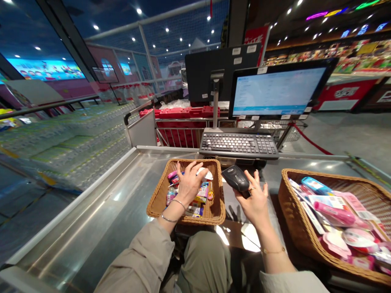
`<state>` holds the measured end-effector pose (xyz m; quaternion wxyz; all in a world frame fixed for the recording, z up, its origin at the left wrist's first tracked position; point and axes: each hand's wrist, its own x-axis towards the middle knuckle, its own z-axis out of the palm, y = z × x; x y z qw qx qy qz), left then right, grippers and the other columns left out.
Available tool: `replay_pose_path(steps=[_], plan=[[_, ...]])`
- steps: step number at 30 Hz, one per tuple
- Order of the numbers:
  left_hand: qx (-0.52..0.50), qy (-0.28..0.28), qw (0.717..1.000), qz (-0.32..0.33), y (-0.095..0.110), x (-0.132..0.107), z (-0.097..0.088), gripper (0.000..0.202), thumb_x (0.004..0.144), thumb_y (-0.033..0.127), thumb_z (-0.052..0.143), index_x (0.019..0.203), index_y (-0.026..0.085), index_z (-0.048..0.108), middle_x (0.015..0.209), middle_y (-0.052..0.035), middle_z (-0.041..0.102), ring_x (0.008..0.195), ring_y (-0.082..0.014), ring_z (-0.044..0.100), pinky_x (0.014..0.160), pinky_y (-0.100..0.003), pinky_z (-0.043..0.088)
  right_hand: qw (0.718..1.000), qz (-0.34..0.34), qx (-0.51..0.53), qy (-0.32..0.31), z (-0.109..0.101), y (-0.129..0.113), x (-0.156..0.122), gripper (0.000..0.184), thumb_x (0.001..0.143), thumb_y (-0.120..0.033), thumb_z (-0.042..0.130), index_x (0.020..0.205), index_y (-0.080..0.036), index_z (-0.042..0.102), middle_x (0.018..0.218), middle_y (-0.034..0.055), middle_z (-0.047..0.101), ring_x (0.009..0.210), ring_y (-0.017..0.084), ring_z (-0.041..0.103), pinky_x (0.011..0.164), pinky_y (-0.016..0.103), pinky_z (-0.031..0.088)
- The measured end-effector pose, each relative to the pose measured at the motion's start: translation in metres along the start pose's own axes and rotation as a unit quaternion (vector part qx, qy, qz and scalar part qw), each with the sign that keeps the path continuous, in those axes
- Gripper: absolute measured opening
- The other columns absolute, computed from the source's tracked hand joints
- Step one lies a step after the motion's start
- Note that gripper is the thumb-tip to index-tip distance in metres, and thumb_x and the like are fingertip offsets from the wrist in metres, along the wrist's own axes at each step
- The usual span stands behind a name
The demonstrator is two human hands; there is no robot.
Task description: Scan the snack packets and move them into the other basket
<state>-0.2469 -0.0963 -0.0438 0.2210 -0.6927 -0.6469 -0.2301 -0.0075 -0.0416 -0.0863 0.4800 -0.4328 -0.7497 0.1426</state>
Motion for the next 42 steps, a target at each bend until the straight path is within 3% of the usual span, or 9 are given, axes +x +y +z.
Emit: replay_pose_path(steps=[3,7,11,14,19,24,35,39,42], plan=[[-0.034,-0.034,0.999,-0.005,0.0,0.001,0.001,0.045,0.092,0.009,0.051,0.132,0.03,0.054,0.131,-0.0077,0.062,0.121,-0.0222,0.06,0.119,-0.059,0.026,1.0,0.002,-0.001,0.0,-0.001,-0.001,0.0,0.018,0.085,-0.034,0.059,0.095,-0.02,0.064,0.146,0.0136,0.055,0.151,0.037,0.026,0.113,0.078,0.012],[-0.062,-0.068,0.995,-0.033,0.001,0.0,0.001,0.057,0.087,0.007,0.055,0.139,0.028,0.049,0.13,-0.0087,0.057,0.111,-0.0222,0.064,0.095,-0.036,0.054,1.0,0.004,-0.004,-0.004,0.0,0.0,0.0,0.019,0.084,-0.034,0.058,0.097,-0.02,0.064,0.146,0.0137,0.055,0.151,0.036,0.026,0.113,0.078,0.012],[-0.038,-0.101,0.991,-0.085,0.003,0.0,0.0,0.06,0.088,0.012,0.056,0.142,0.035,0.046,0.137,-0.0063,0.053,0.089,-0.019,0.069,0.071,-0.029,0.058,1.0,0.002,-0.003,-0.003,0.0,0.001,-0.001,0.017,0.085,-0.034,0.058,0.093,-0.02,0.063,0.146,0.0142,0.055,0.151,0.036,0.026,0.113,0.078,0.012],[-0.049,-0.103,0.991,-0.071,0.002,-0.001,0.002,0.053,0.09,0.011,0.053,0.137,0.036,0.05,0.14,-0.0047,0.051,0.093,-0.0189,0.069,0.07,-0.027,0.057,1.0,0.002,-0.001,0.002,0.0,0.0,0.0,0.018,0.085,-0.035,0.058,0.094,-0.02,0.063,0.146,0.0141,0.056,0.151,0.037,0.027,0.113,0.078,0.012],[-0.115,-0.051,0.991,-0.046,0.001,-0.003,0.007,0.054,0.081,0.007,0.06,0.13,0.028,0.053,0.137,-0.0081,0.049,0.106,-0.0218,0.066,0.08,-0.031,0.06,1.0,0.001,0.001,0.0,0.0,0.0,0.0,0.018,0.084,-0.035,0.06,0.093,-0.02,0.064,0.146,0.0137,0.055,0.15,0.039,0.027,0.112,0.08,0.012],[-0.169,-0.008,0.985,-0.023,0.004,-0.006,0.009,0.039,0.088,0.026,0.065,0.125,0.023,0.052,0.134,-0.0117,0.047,0.114,-0.0233,0.062,0.09,-0.036,0.059,1.0,0.001,-0.001,0.001,0.0,0.0,-0.001,0.017,0.085,-0.034,0.059,0.093,-0.02,0.064,0.146,0.0139,0.055,0.151,0.037,0.026,0.112,0.078,0.012],[-0.071,-0.055,0.996,0.002,-0.002,-0.005,0.014,0.064,0.085,0.009,0.06,0.144,0.02,0.039,0.127,-0.0133,0.055,0.108,-0.0246,0.066,0.085,-0.038,0.062,1.0,-0.006,-0.001,0.007,0.0,0.0,0.0,0.019,0.085,-0.035,0.059,0.095,-0.02,0.064,0.145,0.0141,0.057,0.15,0.038,0.028,0.112,0.079,0.013],[-0.004,-0.024,0.999,0.038,0.0,-0.003,0.011,0.049,0.086,0.021,0.069,0.133,0.021,0.055,0.136,-0.0163,0.056,0.132,-0.0326,0.052,0.114,-0.064,0.037,1.0,-0.008,-0.001,0.01,0.001,0.002,-0.001,0.019,0.085,-0.034,0.059,0.096,-0.02,0.064,0.145,0.0139,0.056,0.15,0.039,0.028,0.111,0.08,0.013],[0.046,-0.014,0.998,0.029,0.003,-0.003,0.008,0.049,0.082,0.033,0.077,0.128,0.028,0.062,0.147,-0.0146,0.051,0.144,-0.0389,0.036,0.116,-0.077,0.013,1.0,-0.01,0.0,0.013,0.001,0.002,-0.002,0.018,0.085,-0.033,0.059,0.096,-0.02,0.064,0.145,0.0147,0.056,0.15,0.039,0.029,0.111,0.08,0.012]])
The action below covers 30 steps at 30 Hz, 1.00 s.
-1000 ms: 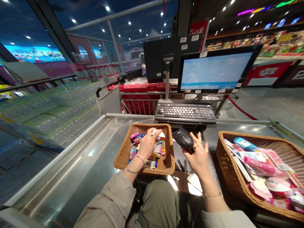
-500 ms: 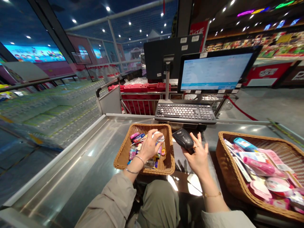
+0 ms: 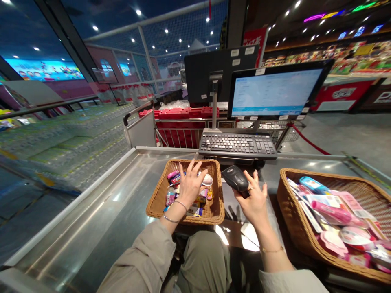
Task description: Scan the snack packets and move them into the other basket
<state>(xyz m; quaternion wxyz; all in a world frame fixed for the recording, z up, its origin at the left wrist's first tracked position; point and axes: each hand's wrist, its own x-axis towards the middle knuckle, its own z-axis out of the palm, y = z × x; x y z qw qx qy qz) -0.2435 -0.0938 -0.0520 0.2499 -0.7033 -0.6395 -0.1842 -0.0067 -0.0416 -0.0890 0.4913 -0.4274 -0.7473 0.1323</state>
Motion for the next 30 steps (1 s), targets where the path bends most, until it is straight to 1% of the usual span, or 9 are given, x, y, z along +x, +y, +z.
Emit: replay_pose_path(steps=[2,5,9,11,12,15,18,23,30], plan=[[0.014,0.0,1.0,-0.024,0.001,-0.001,0.0,0.053,0.078,0.039,0.08,0.128,0.033,0.064,0.153,-0.0116,0.047,0.146,-0.0399,0.032,0.116,-0.077,0.009,1.0,0.001,0.001,0.0,0.0,-0.001,0.0,0.017,0.084,-0.032,0.06,0.095,-0.02,0.064,0.145,0.0149,0.056,0.15,0.039,0.028,0.111,0.08,0.011],[0.019,0.004,0.998,-0.054,0.002,-0.002,0.002,0.057,0.074,0.047,0.082,0.128,0.037,0.065,0.154,-0.0094,0.047,0.145,-0.0392,0.034,0.118,-0.072,0.01,1.0,0.001,0.003,-0.006,-0.001,-0.001,-0.001,0.016,0.084,-0.031,0.06,0.094,-0.02,0.063,0.146,0.0146,0.055,0.15,0.039,0.028,0.111,0.08,0.011],[0.017,0.006,0.997,-0.076,0.001,-0.002,0.004,0.06,0.072,0.05,0.083,0.128,0.042,0.065,0.155,-0.0077,0.045,0.145,-0.0399,0.031,0.117,-0.071,0.01,1.0,-0.005,0.006,-0.01,-0.002,0.0,-0.002,0.016,0.083,-0.033,0.061,0.092,-0.02,0.064,0.146,0.0147,0.055,0.15,0.04,0.027,0.111,0.08,0.011],[0.007,0.012,0.996,-0.09,0.0,-0.001,0.004,0.058,0.071,0.049,0.084,0.126,0.043,0.066,0.153,-0.0082,0.047,0.144,-0.0402,0.032,0.116,-0.071,0.012,1.0,-0.007,0.008,-0.01,-0.003,0.001,-0.002,0.017,0.083,-0.034,0.062,0.092,-0.02,0.065,0.146,0.0148,0.055,0.15,0.04,0.028,0.111,0.081,0.011],[-0.001,0.016,0.995,-0.095,0.001,0.0,0.004,0.057,0.071,0.047,0.084,0.126,0.043,0.067,0.149,-0.0088,0.051,0.142,-0.0396,0.034,0.116,-0.07,0.013,1.0,-0.008,0.01,-0.01,-0.004,0.001,-0.002,0.018,0.083,-0.034,0.062,0.093,-0.02,0.065,0.146,0.0148,0.056,0.149,0.04,0.029,0.111,0.081,0.01],[-0.019,0.024,0.994,-0.101,0.001,0.004,0.003,0.056,0.072,0.041,0.085,0.125,0.041,0.068,0.13,-0.0094,0.063,0.132,-0.0359,0.044,0.116,-0.066,0.017,1.0,-0.005,0.012,-0.006,-0.005,0.0,-0.002,0.018,0.082,-0.035,0.062,0.092,-0.02,0.066,0.145,0.0145,0.056,0.149,0.04,0.029,0.111,0.081,0.01],[-0.024,0.021,0.995,-0.093,0.003,0.006,0.004,0.057,0.073,0.034,0.085,0.127,0.04,0.066,0.115,-0.0073,0.068,0.122,-0.0327,0.05,0.115,-0.064,0.02,1.0,0.0,0.012,-0.005,-0.007,-0.001,-0.002,0.018,0.082,-0.036,0.062,0.091,-0.02,0.066,0.145,0.0141,0.056,0.15,0.04,0.028,0.111,0.081,0.01],[-0.014,0.007,0.997,-0.07,0.005,0.008,0.006,0.052,0.079,0.027,0.079,0.128,0.04,0.065,0.118,-0.0045,0.07,0.12,-0.032,0.051,0.114,-0.066,0.02,1.0,0.001,0.006,-0.003,-0.01,-0.002,-0.003,0.019,0.083,-0.035,0.061,0.094,-0.02,0.066,0.146,0.0139,0.056,0.15,0.039,0.028,0.112,0.08,0.01],[-0.007,0.002,0.998,-0.057,0.007,0.01,0.009,0.045,0.086,0.024,0.069,0.129,0.037,0.063,0.123,-0.0053,0.07,0.123,-0.032,0.05,0.116,-0.067,0.018,1.0,-0.002,0.005,0.003,-0.01,-0.001,-0.003,0.017,0.082,-0.035,0.063,0.09,-0.02,0.065,0.145,0.0145,0.057,0.149,0.041,0.03,0.111,0.081,0.01]])
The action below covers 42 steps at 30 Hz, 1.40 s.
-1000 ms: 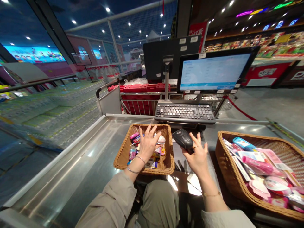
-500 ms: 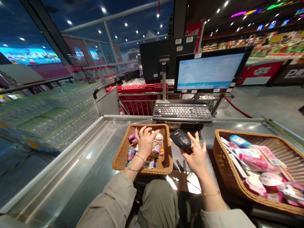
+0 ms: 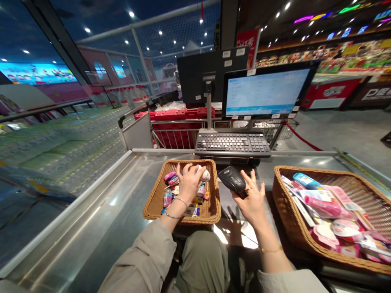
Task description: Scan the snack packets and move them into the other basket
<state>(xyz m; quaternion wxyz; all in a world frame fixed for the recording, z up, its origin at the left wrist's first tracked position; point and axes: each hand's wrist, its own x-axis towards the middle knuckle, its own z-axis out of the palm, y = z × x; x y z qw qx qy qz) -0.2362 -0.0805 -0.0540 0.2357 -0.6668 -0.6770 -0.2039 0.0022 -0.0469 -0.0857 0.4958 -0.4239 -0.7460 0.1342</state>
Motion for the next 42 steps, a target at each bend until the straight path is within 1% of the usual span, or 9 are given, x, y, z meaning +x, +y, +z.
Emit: replay_pose_path(steps=[4,7,10,13,16,21,25,32,42], plan=[[-0.002,0.013,1.0,0.0,0.0,0.002,0.003,0.04,0.091,0.021,0.063,0.129,0.036,0.064,0.125,-0.0044,0.07,0.125,-0.031,0.05,0.117,-0.068,0.014,1.0,-0.001,-0.003,-0.006,0.0,0.0,0.0,0.017,0.082,-0.034,0.063,0.09,-0.02,0.066,0.145,0.0145,0.056,0.149,0.04,0.028,0.111,0.081,0.011],[-0.006,0.019,1.0,0.0,-0.001,0.003,0.005,0.04,0.092,0.019,0.06,0.129,0.037,0.063,0.126,-0.0036,0.07,0.129,-0.0305,0.048,0.118,-0.068,0.01,1.0,-0.004,-0.005,-0.004,-0.001,-0.002,0.0,0.015,0.081,-0.033,0.064,0.089,-0.02,0.066,0.146,0.0143,0.056,0.149,0.041,0.029,0.11,0.081,0.011],[-0.004,0.019,1.0,-0.001,0.0,0.005,0.005,0.044,0.093,0.017,0.058,0.13,0.038,0.063,0.134,-0.003,0.066,0.134,-0.0307,0.045,0.118,-0.069,0.008,1.0,-0.002,-0.007,-0.002,-0.002,-0.003,0.0,0.015,0.08,-0.032,0.065,0.088,-0.02,0.066,0.145,0.0146,0.056,0.149,0.041,0.029,0.111,0.08,0.011],[-0.004,0.019,1.0,-0.002,0.001,0.01,0.004,0.043,0.092,0.019,0.06,0.13,0.04,0.063,0.145,-0.0022,0.059,0.139,-0.0331,0.04,0.117,-0.071,0.008,1.0,0.0,-0.01,-0.004,-0.003,-0.004,-0.001,0.014,0.08,-0.032,0.063,0.088,-0.02,0.066,0.144,0.0146,0.057,0.149,0.04,0.029,0.111,0.079,0.011],[-0.009,0.018,1.0,-0.007,0.003,0.016,0.003,0.04,0.091,0.022,0.063,0.126,0.041,0.065,0.148,-0.0014,0.056,0.143,-0.0347,0.036,0.116,-0.073,0.008,1.0,-0.002,-0.011,-0.006,-0.003,-0.004,-0.002,0.015,0.081,-0.031,0.063,0.089,-0.02,0.066,0.145,0.0145,0.056,0.15,0.04,0.028,0.111,0.08,0.01],[-0.01,0.012,1.0,-0.01,0.007,0.024,0.004,0.045,0.086,0.018,0.068,0.125,0.04,0.066,0.149,-0.001,0.055,0.145,-0.0362,0.034,0.116,-0.074,0.01,1.0,-0.001,-0.012,-0.008,-0.004,-0.003,-0.002,0.016,0.081,-0.03,0.063,0.092,-0.02,0.067,0.146,0.0147,0.055,0.15,0.039,0.027,0.111,0.08,0.009],[-0.009,0.021,1.0,-0.008,0.009,0.027,0.007,0.051,0.085,0.015,0.069,0.127,0.042,0.064,0.152,-0.0003,0.052,0.147,-0.0364,0.031,0.116,-0.074,0.007,1.0,-0.004,-0.014,0.001,-0.005,-0.003,-0.002,0.015,0.08,-0.03,0.063,0.091,-0.02,0.066,0.145,0.0147,0.056,0.15,0.039,0.028,0.112,0.079,0.01],[-0.019,0.029,0.999,-0.01,0.017,0.035,0.01,0.054,0.081,0.02,0.075,0.128,0.045,0.064,0.153,-0.0001,0.05,0.147,-0.0376,0.03,0.116,-0.074,0.004,1.0,-0.004,-0.021,-0.006,-0.006,-0.003,-0.003,0.017,0.08,-0.026,0.061,0.096,-0.02,0.065,0.147,0.0147,0.054,0.151,0.038,0.026,0.113,0.078,0.009],[-0.041,0.044,0.998,-0.003,0.032,0.044,0.014,0.048,0.084,0.028,0.073,0.129,0.044,0.064,0.154,-0.0018,0.049,0.149,-0.0368,0.027,0.116,-0.074,0.001,1.0,0.005,-0.023,0.005,-0.011,-0.001,-0.002,0.012,0.079,-0.024,0.06,0.091,-0.021,0.064,0.146,0.0135,0.056,0.151,0.038,0.027,0.113,0.078,0.01]])
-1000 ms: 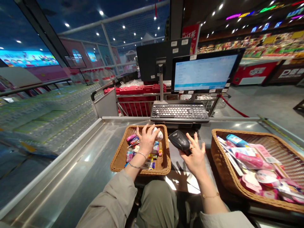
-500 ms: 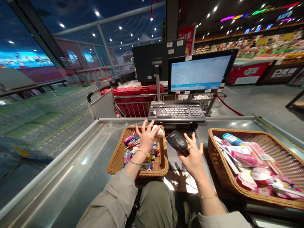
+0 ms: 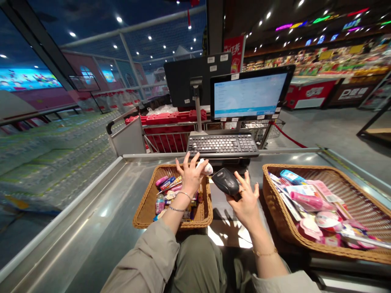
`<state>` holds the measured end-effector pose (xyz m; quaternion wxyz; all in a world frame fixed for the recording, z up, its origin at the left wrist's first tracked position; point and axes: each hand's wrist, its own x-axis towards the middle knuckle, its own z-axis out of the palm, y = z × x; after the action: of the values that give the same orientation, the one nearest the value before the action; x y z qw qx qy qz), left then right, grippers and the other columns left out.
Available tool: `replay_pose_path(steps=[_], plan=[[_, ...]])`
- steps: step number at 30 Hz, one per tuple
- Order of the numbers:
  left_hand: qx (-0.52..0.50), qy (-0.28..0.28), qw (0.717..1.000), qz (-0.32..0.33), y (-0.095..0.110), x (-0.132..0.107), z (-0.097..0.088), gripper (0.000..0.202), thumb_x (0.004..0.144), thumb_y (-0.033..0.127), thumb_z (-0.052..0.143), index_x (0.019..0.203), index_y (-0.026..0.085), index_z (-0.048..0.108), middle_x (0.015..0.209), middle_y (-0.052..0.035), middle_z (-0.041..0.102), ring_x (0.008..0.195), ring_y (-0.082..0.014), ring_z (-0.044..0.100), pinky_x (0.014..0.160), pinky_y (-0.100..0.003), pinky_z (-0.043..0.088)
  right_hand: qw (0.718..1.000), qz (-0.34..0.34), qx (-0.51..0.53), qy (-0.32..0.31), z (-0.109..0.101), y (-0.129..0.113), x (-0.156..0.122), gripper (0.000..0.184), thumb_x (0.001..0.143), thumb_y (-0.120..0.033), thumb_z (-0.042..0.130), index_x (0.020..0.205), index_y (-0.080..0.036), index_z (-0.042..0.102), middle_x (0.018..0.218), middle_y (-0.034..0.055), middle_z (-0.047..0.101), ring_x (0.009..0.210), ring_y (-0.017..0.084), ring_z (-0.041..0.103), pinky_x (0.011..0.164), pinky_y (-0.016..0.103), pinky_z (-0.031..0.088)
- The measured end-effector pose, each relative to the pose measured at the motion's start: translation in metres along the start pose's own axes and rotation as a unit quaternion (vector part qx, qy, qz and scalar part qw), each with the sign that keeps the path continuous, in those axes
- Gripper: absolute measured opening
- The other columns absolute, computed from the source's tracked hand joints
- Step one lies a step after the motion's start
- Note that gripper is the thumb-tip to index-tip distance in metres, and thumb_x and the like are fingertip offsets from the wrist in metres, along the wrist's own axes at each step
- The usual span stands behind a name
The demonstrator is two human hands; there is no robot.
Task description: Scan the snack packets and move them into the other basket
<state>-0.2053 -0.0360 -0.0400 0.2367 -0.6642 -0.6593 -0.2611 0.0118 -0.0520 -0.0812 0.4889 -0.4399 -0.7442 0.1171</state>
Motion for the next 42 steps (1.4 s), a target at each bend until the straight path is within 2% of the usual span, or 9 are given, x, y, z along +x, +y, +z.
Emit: replay_pose_path(steps=[14,21,28,42], plan=[[-0.017,0.009,1.0,0.01,0.016,0.009,0.003,0.046,0.084,0.03,0.072,0.127,0.043,0.065,0.153,-0.0025,0.05,0.147,-0.0372,0.03,0.116,-0.073,0.001,1.0,0.005,-0.016,-0.01,-0.008,0.003,0.001,0.018,0.08,-0.025,0.061,0.096,-0.021,0.065,0.147,0.0141,0.054,0.151,0.038,0.025,0.112,0.079,0.011],[-0.024,0.017,0.999,0.013,0.018,0.011,0.003,0.046,0.083,0.03,0.074,0.126,0.043,0.066,0.152,-0.0039,0.051,0.147,-0.0377,0.03,0.116,-0.073,0.001,1.0,0.006,-0.024,-0.014,-0.009,0.002,0.002,0.017,0.08,-0.024,0.06,0.095,-0.021,0.067,0.147,0.0133,0.054,0.151,0.038,0.026,0.113,0.079,0.011],[-0.025,0.02,0.999,0.015,0.02,0.011,0.004,0.045,0.083,0.03,0.073,0.125,0.043,0.066,0.151,-0.0042,0.052,0.147,-0.0374,0.03,0.115,-0.073,0.0,1.0,0.006,-0.016,-0.025,-0.011,0.002,0.001,0.017,0.081,-0.023,0.06,0.097,-0.021,0.066,0.151,0.0124,0.051,0.153,0.037,0.021,0.114,0.078,0.009],[-0.029,0.023,0.999,0.015,0.023,0.012,0.004,0.044,0.083,0.028,0.073,0.124,0.043,0.067,0.152,-0.0021,0.051,0.147,-0.0359,0.031,0.116,-0.071,-0.002,1.0,0.011,-0.009,-0.017,-0.011,0.0,0.002,0.016,0.081,-0.023,0.059,0.095,-0.019,0.065,0.147,0.0141,0.055,0.151,0.038,0.025,0.114,0.077,0.009]])
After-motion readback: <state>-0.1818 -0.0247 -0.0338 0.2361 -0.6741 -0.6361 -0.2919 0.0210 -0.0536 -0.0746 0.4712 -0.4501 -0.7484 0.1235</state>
